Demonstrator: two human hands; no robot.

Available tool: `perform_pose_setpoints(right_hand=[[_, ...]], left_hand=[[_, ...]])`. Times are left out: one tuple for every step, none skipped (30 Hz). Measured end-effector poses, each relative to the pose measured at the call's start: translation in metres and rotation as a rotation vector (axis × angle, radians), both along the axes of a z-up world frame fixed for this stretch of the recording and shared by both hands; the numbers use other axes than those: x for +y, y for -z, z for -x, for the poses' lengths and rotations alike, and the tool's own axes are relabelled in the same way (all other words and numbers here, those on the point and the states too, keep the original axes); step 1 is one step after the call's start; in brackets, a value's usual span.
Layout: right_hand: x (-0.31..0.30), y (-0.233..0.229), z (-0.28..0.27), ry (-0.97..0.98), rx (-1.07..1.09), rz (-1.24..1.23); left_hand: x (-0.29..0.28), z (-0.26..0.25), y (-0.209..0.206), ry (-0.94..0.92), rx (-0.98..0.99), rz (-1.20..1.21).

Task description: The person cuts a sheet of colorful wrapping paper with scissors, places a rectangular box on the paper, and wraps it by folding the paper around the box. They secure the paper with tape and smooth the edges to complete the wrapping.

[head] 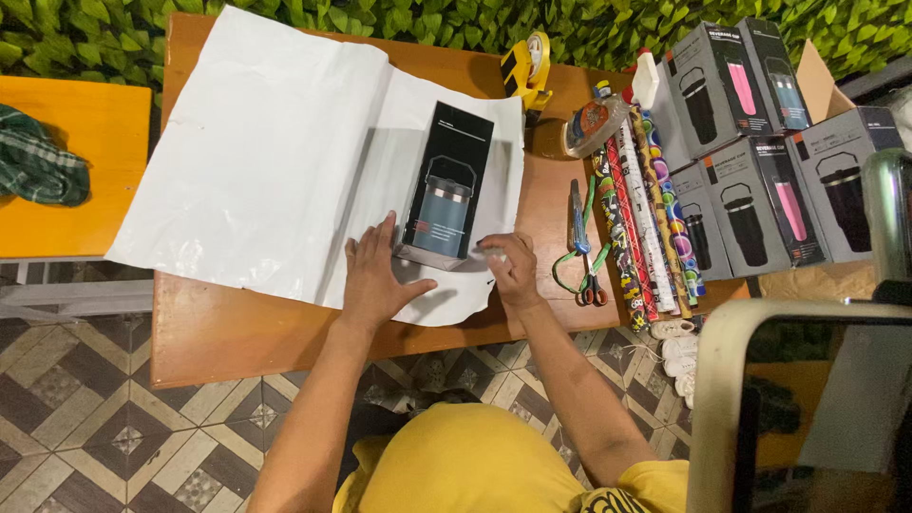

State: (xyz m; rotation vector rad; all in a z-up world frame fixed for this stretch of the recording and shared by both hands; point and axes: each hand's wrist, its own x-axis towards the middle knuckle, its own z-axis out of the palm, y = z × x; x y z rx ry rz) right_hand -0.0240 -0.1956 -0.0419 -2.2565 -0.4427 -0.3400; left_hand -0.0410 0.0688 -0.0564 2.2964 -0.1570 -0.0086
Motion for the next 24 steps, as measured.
perform_pose_setpoints(right_hand=[[0.000, 0.000, -0.003, 0.023, 0.024, -0.042], [0.000, 0.001, -0.007, 0.000, 0.046, -0.030], [-0.001, 0.001, -0.012, -0.022, 0.068, -0.017], [-0.003, 0.001, -0.015, -0.045, 0.089, -0.004], [-0.004, 0.002, -0.017, -0.042, 0.137, 0.120], [-0.003, 0.004, -0.018, -0.039, 0.184, 0.244], [0.000, 0.004, -0.016, -0.033, 0.231, 0.368], [0.003, 0.005, -0.013, -0.054, 0.209, 0.351], [0.006, 0.008, -0.008, -0.073, 0.189, 0.334], [0.010, 0.011, -0.003, -0.092, 0.168, 0.316], [0.015, 0.011, 0.002, -0.179, 0.140, 0.321], [0.019, 0.010, 0.007, -0.265, 0.113, 0.325], [0.023, 0.007, 0.010, -0.351, 0.087, 0.331], [0.025, 0.003, 0.010, -0.362, 0.148, 0.294], [0.026, -0.001, 0.008, -0.376, 0.207, 0.255], [0.026, -0.005, 0.005, -0.389, 0.265, 0.216], [0.027, -0.010, 0.000, -0.322, 0.220, 0.230], [0.024, -0.015, -0.007, -0.254, 0.174, 0.245], [0.022, -0.020, -0.014, -0.191, 0.128, 0.257], [0.018, -0.024, -0.021, -0.171, 0.108, 0.372], [0.012, -0.028, -0.028, -0.151, 0.087, 0.489], [0.006, -0.029, -0.032, -0.131, 0.066, 0.605], [0.000, -0.030, -0.035, -0.167, 0.050, 0.614], [-0.005, -0.029, -0.038, -0.204, 0.035, 0.624]], left_hand=[[-0.004, 0.000, -0.002, -0.021, 0.059, 0.065], [-0.007, 0.000, -0.002, -0.042, 0.117, 0.131], [-0.008, 0.000, -0.002, -0.061, 0.175, 0.197], [-0.006, -0.001, -0.002, -0.058, 0.119, 0.177], [-0.006, -0.002, -0.001, -0.052, 0.063, 0.156], [-0.004, -0.003, 0.000, -0.045, 0.007, 0.136], [0.002, -0.004, 0.002, -0.016, -0.010, 0.075], [0.009, -0.005, 0.002, 0.012, -0.028, 0.013], [0.017, -0.006, 0.002, 0.042, -0.045, -0.049], [0.025, -0.010, 0.001, 0.061, -0.012, -0.089], [0.035, -0.016, -0.001, 0.079, 0.022, -0.129], [0.046, -0.021, -0.003, 0.098, 0.054, -0.170], [0.058, -0.024, -0.006, 0.086, 0.062, -0.197], [0.070, -0.026, -0.009, 0.074, 0.070, -0.225], [0.078, -0.028, -0.012, 0.058, 0.077, -0.254], [0.083, -0.027, -0.014, 0.009, 0.051, -0.269], [0.090, -0.024, -0.016, -0.045, 0.027, -0.284], [0.093, -0.020, -0.017, -0.099, 0.003, -0.299], [0.093, -0.015, -0.019, -0.194, -0.082, -0.249], [0.092, -0.009, -0.021, -0.289, -0.168, -0.198], [0.091, -0.003, -0.024, -0.384, -0.253, -0.146], [0.090, 0.002, -0.028, -0.334, -0.201, -0.127], [0.084, 0.009, -0.033, -0.284, -0.149, -0.106], [0.075, 0.015, -0.039, -0.235, -0.098, -0.085]])
